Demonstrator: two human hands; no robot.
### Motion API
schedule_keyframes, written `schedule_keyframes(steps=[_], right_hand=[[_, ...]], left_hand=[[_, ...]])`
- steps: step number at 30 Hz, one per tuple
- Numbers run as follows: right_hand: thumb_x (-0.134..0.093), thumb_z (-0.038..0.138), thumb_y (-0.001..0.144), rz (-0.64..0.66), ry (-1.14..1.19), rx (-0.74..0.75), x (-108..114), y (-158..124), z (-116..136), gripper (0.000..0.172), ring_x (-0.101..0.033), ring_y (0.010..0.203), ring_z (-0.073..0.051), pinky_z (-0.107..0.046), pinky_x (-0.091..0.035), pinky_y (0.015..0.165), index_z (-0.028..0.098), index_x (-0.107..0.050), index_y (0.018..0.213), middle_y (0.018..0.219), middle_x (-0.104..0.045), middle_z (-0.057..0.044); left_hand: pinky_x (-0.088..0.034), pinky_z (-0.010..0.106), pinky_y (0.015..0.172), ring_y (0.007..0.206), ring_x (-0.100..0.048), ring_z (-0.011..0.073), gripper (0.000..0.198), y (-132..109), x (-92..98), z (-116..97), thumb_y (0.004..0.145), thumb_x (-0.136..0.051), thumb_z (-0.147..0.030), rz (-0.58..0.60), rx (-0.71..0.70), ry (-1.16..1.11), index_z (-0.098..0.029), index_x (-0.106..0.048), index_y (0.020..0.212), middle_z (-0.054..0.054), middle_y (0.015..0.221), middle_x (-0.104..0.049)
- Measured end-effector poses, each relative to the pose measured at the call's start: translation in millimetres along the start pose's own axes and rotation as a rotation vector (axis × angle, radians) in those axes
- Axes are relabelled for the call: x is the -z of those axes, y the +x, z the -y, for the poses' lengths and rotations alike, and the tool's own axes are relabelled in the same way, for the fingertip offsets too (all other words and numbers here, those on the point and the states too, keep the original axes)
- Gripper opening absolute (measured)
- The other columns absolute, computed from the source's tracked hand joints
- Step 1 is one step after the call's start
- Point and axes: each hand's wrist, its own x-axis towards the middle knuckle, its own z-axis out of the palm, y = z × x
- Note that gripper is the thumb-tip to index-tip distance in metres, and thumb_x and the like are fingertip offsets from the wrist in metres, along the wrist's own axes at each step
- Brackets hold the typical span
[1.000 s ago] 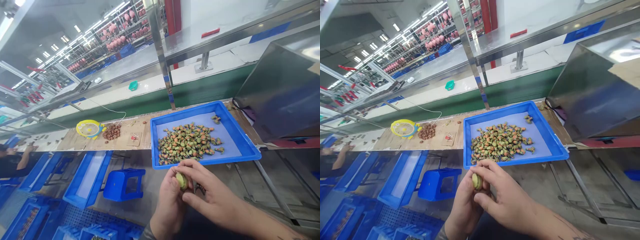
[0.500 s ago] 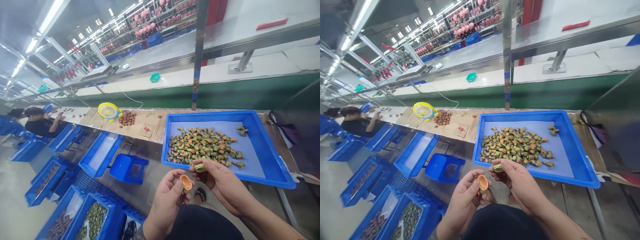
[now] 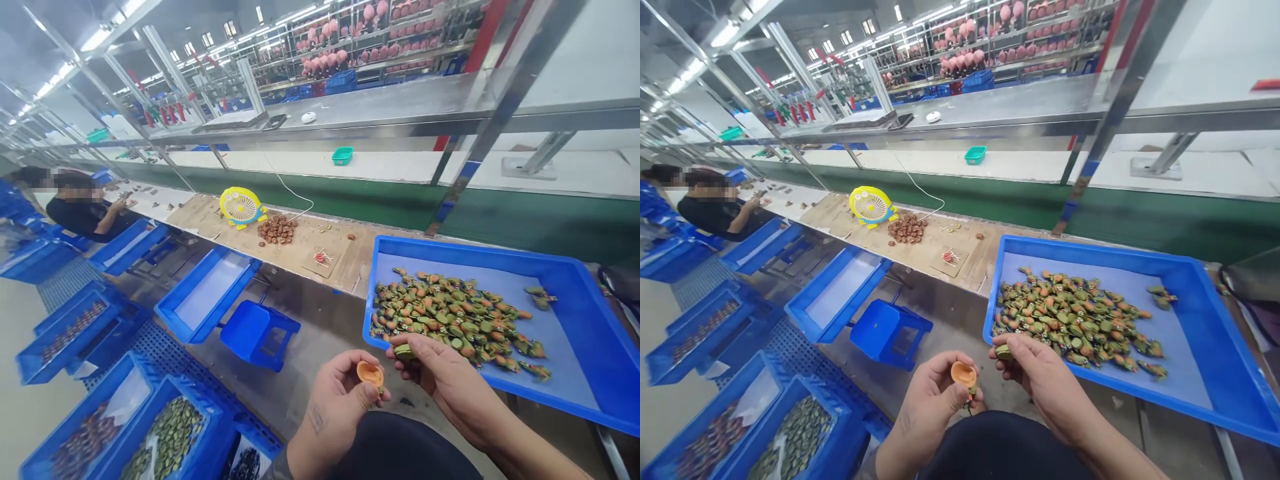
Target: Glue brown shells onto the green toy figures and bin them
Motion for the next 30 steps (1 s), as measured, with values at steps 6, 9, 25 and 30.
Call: schedule_keyframes(steps=[6, 9, 25, 30], right_hand=[[-0.088, 0.070, 0.066, 0.050, 0.006, -0.006, -57, 15, -15, 0.057, -0.063, 0.080, -0.018, -0.031, -0.053, 0.074, 0.020, -0.081, 0.093, 0.093, -0.075, -0.008], [-0.090, 0.066, 0.067, 0.063, 0.042, -0.023, -74, 25, -18, 0.054, -0.064, 0.081, -0.018, -0.029, -0.055, 0.073, 0.020, -0.081, 0.095, 0.095, -0.075, -0.008], [-0.090, 0.029, 0.075, 0.005, 0.255, -0.225, -100, 253, -7, 0.032, -0.069, 0.074, -0.014, -0.022, -0.058, 0.059, 0.014, -0.078, 0.100, 0.096, -0.077, -0.009], [-0.066, 0.017, 0.093, -0.244, 0.168, -0.218, -79, 399, 11, 0.010, -0.064, 0.059, -0.010, -0.018, -0.051, 0.048, 0.012, -0.071, 0.086, 0.079, -0.072, -0.004]], left_hand=[[-0.054, 0.023, 0.065, 0.070, -0.073, 0.0144, 0.036, 4, 64.0, -8, 0.075, -0.092, -0.039, -0.072, -0.091, -0.021, -0.016, -0.076, 0.096, 0.005, 0.089, -0.073], [-0.055, 0.024, 0.062, 0.067, -0.073, 0.0161, 0.038, 6, 89.4, -10, 0.071, -0.094, -0.040, -0.132, -0.120, -0.062, -0.015, -0.075, 0.094, 0.006, 0.088, -0.073], [-0.051, 0.029, 0.063, 0.069, -0.070, 0.0194, 0.070, 84, 213.2, -32, 0.060, -0.093, -0.065, -0.467, 0.203, 0.057, -0.014, -0.073, 0.103, 0.006, 0.081, -0.069], [-0.052, 0.033, 0.064, 0.068, -0.069, 0.0218, 0.087, 114, 270.0, -37, 0.049, -0.085, -0.083, -0.675, 0.280, 0.226, -0.016, -0.072, 0.103, 0.007, 0.081, -0.071]])
